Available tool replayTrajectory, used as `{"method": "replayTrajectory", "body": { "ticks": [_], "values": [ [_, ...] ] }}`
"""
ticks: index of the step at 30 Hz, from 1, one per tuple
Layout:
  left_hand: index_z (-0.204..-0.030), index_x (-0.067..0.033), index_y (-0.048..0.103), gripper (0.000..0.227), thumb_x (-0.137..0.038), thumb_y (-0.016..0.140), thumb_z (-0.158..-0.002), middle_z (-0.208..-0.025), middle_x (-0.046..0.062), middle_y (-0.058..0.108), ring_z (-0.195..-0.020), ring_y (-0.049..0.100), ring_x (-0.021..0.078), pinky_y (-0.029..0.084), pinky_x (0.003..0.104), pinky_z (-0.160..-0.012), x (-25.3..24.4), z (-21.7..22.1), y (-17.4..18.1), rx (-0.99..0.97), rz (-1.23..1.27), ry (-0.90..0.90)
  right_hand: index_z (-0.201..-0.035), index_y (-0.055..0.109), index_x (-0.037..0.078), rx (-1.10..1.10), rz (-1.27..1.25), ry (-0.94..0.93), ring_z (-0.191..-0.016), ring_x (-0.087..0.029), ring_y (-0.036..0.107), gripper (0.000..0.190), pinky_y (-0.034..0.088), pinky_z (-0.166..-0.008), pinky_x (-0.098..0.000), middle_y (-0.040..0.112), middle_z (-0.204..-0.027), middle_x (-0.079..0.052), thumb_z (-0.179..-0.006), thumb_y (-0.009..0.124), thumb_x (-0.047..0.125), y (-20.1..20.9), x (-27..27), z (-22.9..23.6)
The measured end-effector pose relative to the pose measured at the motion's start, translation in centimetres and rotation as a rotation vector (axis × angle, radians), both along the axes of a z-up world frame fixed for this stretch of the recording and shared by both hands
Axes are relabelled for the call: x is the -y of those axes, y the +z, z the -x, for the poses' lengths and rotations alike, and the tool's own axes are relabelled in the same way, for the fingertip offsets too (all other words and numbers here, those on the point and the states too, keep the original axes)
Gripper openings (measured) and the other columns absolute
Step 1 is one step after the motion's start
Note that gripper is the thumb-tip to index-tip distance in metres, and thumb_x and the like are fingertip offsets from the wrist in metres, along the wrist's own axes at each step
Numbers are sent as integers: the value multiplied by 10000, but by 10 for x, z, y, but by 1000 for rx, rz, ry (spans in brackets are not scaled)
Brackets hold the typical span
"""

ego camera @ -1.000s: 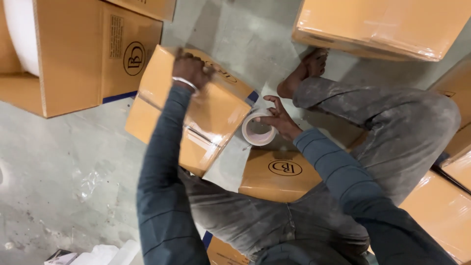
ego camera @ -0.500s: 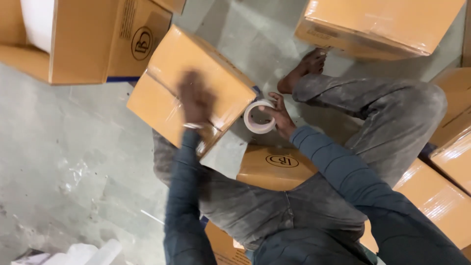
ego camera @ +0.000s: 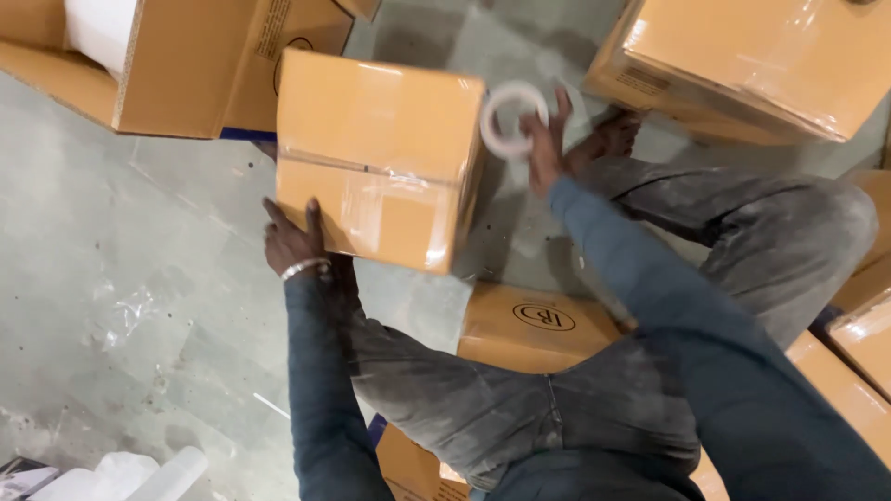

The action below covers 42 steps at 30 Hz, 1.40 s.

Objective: Packing and taping cardboard boxes in a workshop environment.

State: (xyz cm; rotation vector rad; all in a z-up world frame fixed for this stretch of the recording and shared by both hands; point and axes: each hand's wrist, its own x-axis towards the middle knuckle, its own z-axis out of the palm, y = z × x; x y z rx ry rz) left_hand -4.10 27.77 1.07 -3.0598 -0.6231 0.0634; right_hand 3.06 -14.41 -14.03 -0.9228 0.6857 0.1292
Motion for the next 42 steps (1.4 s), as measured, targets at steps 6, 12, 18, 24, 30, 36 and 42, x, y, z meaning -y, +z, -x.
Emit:
{"method": "replayTrajectory", "body": {
  "ticks": [6,12,18,24,30,36,42],
  "values": [
    [-1622,60,74,1194,-795,521,-919,-907,316,719,-851,705,486,553,560,-725,73,53,41,-366,110,165,-1622,124,361,152,73,372,-1394,-289,488,880,529,-1031,-486,328,-1619,-82,-987,723,250,3,-45,-150],
    [-1586,-34,371,914,-562,704,-919,-1597,277,395,-1442,424,462,389,535,-1164,160,2,45,42,116,-148,-1617,205,349,204,146,631,-1394,-304,536,842,621,-995,-464,383,-1564,-131,-944,695,221,38,-72,-165],
    [-1664,-102,256,723,-406,559,-1082,-1747,197,125,-1620,83,422,71,569,-1306,234,-117,-25,69,344,-410,-1637,203,264,348,126,560,-1457,-283,465,879,474,-1141,-424,369,-1599,-127,-961,748,129,-5,-78,-163],
    [-1685,-165,241,619,-408,374,-1132,-1771,61,140,-1644,119,294,67,531,-1319,238,-131,-17,-66,99,-229,-1632,266,158,413,61,520,-1425,-246,513,852,432,-1203,-367,490,-1568,-116,-932,748,100,14,-57,-154],
    [-1691,-201,236,600,-405,317,-1133,-1765,21,153,-1641,132,275,71,520,-1321,236,-137,-27,-43,85,-216,-1565,304,199,160,171,837,-1038,-155,556,745,465,-865,-378,647,-1158,-20,-919,676,194,54,45,-76],
    [-1695,-238,236,572,-431,266,-1157,-1770,-15,144,-1647,140,258,82,515,-1331,228,-133,-33,-62,21,-197,-1587,332,205,23,-87,719,-937,-181,551,723,506,-850,-384,592,-1002,-62,-942,652,141,37,91,42],
    [-1697,-237,232,572,-428,257,-1158,-1769,-11,134,-1645,140,255,93,507,-1324,223,-129,-41,-25,8,-196,-1550,321,144,-82,-237,595,-895,-162,584,754,496,-799,-344,619,-916,-37,-890,675,56,37,67,97]
  ]
}}
